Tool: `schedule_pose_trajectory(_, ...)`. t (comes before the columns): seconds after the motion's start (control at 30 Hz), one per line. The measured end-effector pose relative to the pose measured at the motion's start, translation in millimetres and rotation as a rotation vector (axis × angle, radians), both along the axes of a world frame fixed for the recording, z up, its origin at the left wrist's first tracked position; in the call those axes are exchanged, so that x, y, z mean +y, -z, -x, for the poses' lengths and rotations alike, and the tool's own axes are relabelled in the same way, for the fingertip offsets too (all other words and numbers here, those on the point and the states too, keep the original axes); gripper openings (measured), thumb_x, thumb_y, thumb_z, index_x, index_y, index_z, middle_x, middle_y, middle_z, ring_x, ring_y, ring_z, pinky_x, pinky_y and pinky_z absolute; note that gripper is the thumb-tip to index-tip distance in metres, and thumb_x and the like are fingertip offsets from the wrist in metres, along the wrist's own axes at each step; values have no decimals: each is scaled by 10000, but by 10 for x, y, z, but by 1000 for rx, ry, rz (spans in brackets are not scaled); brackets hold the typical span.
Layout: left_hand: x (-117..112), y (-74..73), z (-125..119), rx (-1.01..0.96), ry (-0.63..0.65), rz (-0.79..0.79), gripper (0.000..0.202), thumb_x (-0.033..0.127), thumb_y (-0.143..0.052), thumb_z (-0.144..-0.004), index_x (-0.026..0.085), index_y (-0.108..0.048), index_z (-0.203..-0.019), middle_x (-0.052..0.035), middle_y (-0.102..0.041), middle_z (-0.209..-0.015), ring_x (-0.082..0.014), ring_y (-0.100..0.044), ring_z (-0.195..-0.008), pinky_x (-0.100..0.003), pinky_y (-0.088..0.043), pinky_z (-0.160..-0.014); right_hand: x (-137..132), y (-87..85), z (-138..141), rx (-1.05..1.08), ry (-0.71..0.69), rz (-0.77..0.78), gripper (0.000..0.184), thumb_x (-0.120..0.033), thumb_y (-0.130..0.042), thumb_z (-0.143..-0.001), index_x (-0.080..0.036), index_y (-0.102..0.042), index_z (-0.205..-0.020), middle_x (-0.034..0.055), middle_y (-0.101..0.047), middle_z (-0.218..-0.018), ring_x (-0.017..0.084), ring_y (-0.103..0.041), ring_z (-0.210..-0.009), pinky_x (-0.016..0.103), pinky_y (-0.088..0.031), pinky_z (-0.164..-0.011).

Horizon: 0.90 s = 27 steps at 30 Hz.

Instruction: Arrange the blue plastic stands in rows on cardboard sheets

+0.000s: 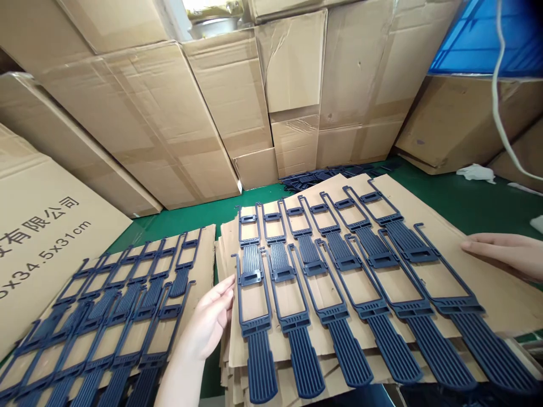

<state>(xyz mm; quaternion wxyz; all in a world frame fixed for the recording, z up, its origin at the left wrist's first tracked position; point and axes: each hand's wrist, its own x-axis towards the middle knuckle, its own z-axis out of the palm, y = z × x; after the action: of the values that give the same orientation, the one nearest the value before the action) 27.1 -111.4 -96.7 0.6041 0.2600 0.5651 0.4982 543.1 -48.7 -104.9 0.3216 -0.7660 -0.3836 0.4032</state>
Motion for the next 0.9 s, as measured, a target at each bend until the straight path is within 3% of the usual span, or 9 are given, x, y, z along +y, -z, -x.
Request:
schedule_pose_trajectory(0.07, 18, 16, -12, 11, 26, -26, 585, 219, -673, -706, 128, -479, -1251, -132, -568, -1235, -235, -515, -1151, -269, -496, -880, 97, -60, -2, 331, -34, 187, 379, -387, -800, -457, -231, -644, -765, 165, -609, -957, 366, -607, -791, 418, -514, -616)
schedule_pose_trajectory(0.13, 58, 40, -26, 34, 56, -70, 596, 230, -666, -717, 126, -463, -1268, -136, -549, -1258, -237, -494, -1173, -272, -469, -918, 167, -102, 24, 461, 2, 200, 403, -326, -813, -466, -231, -635, -815, 179, -595, -975, 368, -604, -778, 459, -502, -635)
schedule_pose_trajectory(0.3, 242, 51, -39, 80, 83, -171, 574, 200, -656, -697, 106, -500, -1242, -153, -517, -1288, -258, -446, -1217, -313, -410, -983, 302, -194, 181, 480, 111, 161, 284, -182, -723, -544, -219, -619, -805, 135, -613, -868, 302, -610, -651, 449, -497, -585)
schedule_pose_trajectory(0.4, 360, -22, -12, 92, 69, -200, 557, 155, -656, -668, 103, -536, -1209, -151, -519, -1287, -253, -438, -1223, -311, -376, -1010, 391, -268, 291, 457, 112, 160, 193, -155, -632, -662, -209, -629, -848, 132, -617, -876, 277, -615, -651, 429, -494, -597)
schedule_pose_trajectory(0.57, 496, -154, 61, 116, 55, -200, 576, 51, -609, -626, 64, -538, -1198, -164, -584, -1201, -243, -508, -1156, -305, -393, -993, 491, -340, 462, 478, 87, 157, 200, -158, -565, -769, -218, -625, -950, 123, -620, -888, 276, -621, -671, 443, -480, -611)
schedule_pose_trajectory(0.8, 480, -237, 329, 174, -15, -162, 733, 24, -574, -624, 19, -357, -1324, -129, -698, -896, -196, -651, -868, -244, -508, -776, 500, -353, 804, 520, 39, 147, 291, -76, -413, -835, -186, -584, -1044, 98, -622, -845, 238, -631, -666, 393, -486, -616)
schedule_pose_trajectory(0.9, 400, -300, 489, 202, -46, -178, 784, 23, -581, -612, 65, -315, -1347, -69, -699, -753, -170, -663, -772, -219, -510, -702, 489, -407, 1005, 508, -43, 178, 290, -83, -413, -846, -197, -556, -1071, 89, -629, -884, 222, -636, -701, 341, -507, -611)
